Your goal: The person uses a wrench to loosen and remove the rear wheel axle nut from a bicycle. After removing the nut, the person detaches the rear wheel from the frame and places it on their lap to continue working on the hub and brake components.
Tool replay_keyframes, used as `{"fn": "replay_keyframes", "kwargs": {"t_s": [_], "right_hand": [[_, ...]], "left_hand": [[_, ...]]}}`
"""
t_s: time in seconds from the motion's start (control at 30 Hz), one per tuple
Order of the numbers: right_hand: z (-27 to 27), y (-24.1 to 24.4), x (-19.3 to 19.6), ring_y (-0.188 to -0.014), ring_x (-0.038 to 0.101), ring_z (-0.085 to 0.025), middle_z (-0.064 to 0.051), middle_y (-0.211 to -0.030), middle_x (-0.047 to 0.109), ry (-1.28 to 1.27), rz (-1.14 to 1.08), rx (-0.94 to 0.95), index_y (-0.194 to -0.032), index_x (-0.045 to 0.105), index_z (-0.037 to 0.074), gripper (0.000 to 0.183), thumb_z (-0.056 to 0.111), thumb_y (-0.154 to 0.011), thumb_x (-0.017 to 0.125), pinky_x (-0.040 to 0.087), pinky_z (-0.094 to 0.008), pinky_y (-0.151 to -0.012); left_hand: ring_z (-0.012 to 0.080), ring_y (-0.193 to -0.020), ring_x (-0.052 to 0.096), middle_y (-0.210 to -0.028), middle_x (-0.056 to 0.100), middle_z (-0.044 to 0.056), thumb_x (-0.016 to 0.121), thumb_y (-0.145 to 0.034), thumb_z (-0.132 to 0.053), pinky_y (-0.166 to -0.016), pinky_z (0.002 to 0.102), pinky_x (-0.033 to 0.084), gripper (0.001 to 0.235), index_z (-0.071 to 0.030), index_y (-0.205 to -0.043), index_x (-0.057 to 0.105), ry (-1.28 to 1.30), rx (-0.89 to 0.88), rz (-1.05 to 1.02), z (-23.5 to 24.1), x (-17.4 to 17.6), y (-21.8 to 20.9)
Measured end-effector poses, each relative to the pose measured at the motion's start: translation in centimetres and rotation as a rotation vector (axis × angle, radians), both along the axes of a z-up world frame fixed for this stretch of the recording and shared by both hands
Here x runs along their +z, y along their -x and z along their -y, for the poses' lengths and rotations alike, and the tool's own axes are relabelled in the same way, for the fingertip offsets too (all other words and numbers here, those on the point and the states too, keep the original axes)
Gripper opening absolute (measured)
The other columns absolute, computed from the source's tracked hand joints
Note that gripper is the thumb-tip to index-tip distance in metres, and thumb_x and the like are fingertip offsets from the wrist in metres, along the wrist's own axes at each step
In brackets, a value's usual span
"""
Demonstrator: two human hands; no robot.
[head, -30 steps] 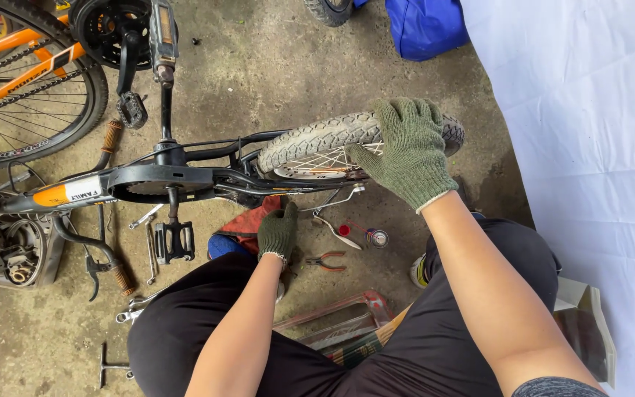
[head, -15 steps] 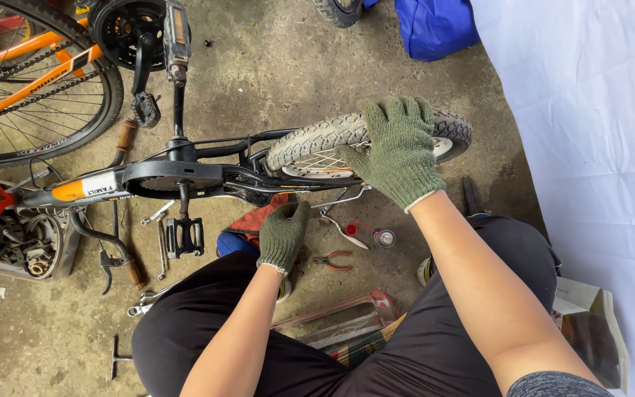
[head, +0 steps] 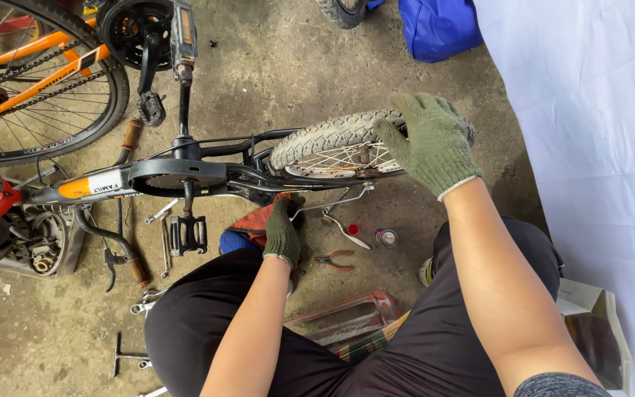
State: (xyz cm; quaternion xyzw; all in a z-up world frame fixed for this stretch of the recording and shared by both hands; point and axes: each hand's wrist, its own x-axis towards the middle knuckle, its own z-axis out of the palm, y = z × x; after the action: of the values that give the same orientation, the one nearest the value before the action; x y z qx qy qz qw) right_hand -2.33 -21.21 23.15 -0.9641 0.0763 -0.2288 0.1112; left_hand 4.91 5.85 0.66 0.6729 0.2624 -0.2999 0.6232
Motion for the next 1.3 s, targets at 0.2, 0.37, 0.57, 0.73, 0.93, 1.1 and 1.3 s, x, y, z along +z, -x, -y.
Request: {"fn": "replay_keyframes", "kwargs": {"t_s": [0.2,0.37,0.57,0.73,0.93,1.1,1.3], "right_hand": [[1.8,-0.5,-3.6,-0.108,0.069,-0.039,-0.013,-0.107,0.070,0.038,-0.063,0.002,-0.134,0.064,0.023,0.045,0.052,-0.100,0.067,0.055,-0.055,-0.091],[1.6,-1.1,-3.8,-0.100,0.072,-0.033,-0.008,-0.099,0.070,0.148,0.011,-0.002,-0.130,0.067,0.024,0.041,0.051,-0.099,0.070,0.058,-0.048,-0.085],[1.1,-1.8,-4.1,-0.094,0.072,-0.030,-0.005,-0.094,0.067,0.219,0.102,-0.003,-0.125,0.068,0.024,0.041,0.049,-0.093,0.074,0.056,-0.043,-0.087],[-0.1,-2.6,-4.7,-0.093,0.072,-0.034,-0.009,-0.093,0.067,0.208,0.168,0.011,-0.120,0.070,0.018,0.045,0.052,-0.091,0.073,0.055,-0.046,-0.086],[-1.0,-3.3,-5.4,-0.093,0.070,-0.036,-0.010,-0.095,0.066,0.258,0.220,0.021,-0.121,0.071,0.018,0.047,0.052,-0.088,0.075,0.055,-0.050,-0.085],[-2.8,-3.4,-3.3,-0.094,0.056,-0.034,-0.016,-0.104,0.061,0.190,-0.132,-0.016,-0.127,0.065,0.003,0.065,0.060,-0.099,0.054,0.040,-0.051,-0.095],[-4.7,-4.5,-3.7,-0.091,0.063,-0.031,-0.007,-0.095,0.060,0.253,0.124,0.056,-0.119,0.068,0.018,0.048,0.056,-0.090,0.067,0.047,-0.047,-0.087]], "left_hand": [[0.0346,-0.073,0.070,-0.068,0.063,0.013,0.074,-0.077,-0.012,-0.091,0.058,0.063,0.013,-0.002,-0.076,0.066,0.682,0.593,-0.197,1.7,0.8,-0.7],[0.0299,-0.065,0.064,-0.057,0.049,0.009,0.069,-0.075,-0.016,-0.087,0.053,0.064,0.016,-0.008,-0.068,0.057,0.708,0.552,-0.168,2.0,5.2,0.0],[0.0238,-0.063,0.049,-0.054,0.031,0.003,0.082,-0.074,-0.038,-0.098,0.049,0.058,0.044,-0.010,-0.063,0.049,0.875,0.398,0.148,2.1,4.2,1.1],[0.0304,-0.051,0.044,-0.047,0.029,0.012,0.068,-0.078,-0.021,-0.092,0.057,0.059,0.036,-0.004,-0.054,0.049,0.708,0.477,-0.109,2.1,5.9,-0.4],[0.0304,-0.050,0.050,-0.046,0.039,0.016,0.073,-0.079,-0.013,-0.087,0.050,0.063,0.033,0.002,-0.057,0.054,0.624,0.546,-0.166,3.1,8.8,-0.3],[0.0212,-0.063,0.066,-0.071,0.059,0.009,0.080,-0.078,-0.001,-0.077,0.042,0.069,0.024,-0.003,-0.085,0.057,0.526,0.656,-0.289,3.9,8.6,-0.4],[0.0183,-0.054,0.065,-0.064,0.057,0.014,0.081,-0.080,-0.002,-0.063,0.032,0.068,0.029,-0.002,-0.080,0.052,0.411,0.493,-0.086,4.9,9.4,0.3]]}}
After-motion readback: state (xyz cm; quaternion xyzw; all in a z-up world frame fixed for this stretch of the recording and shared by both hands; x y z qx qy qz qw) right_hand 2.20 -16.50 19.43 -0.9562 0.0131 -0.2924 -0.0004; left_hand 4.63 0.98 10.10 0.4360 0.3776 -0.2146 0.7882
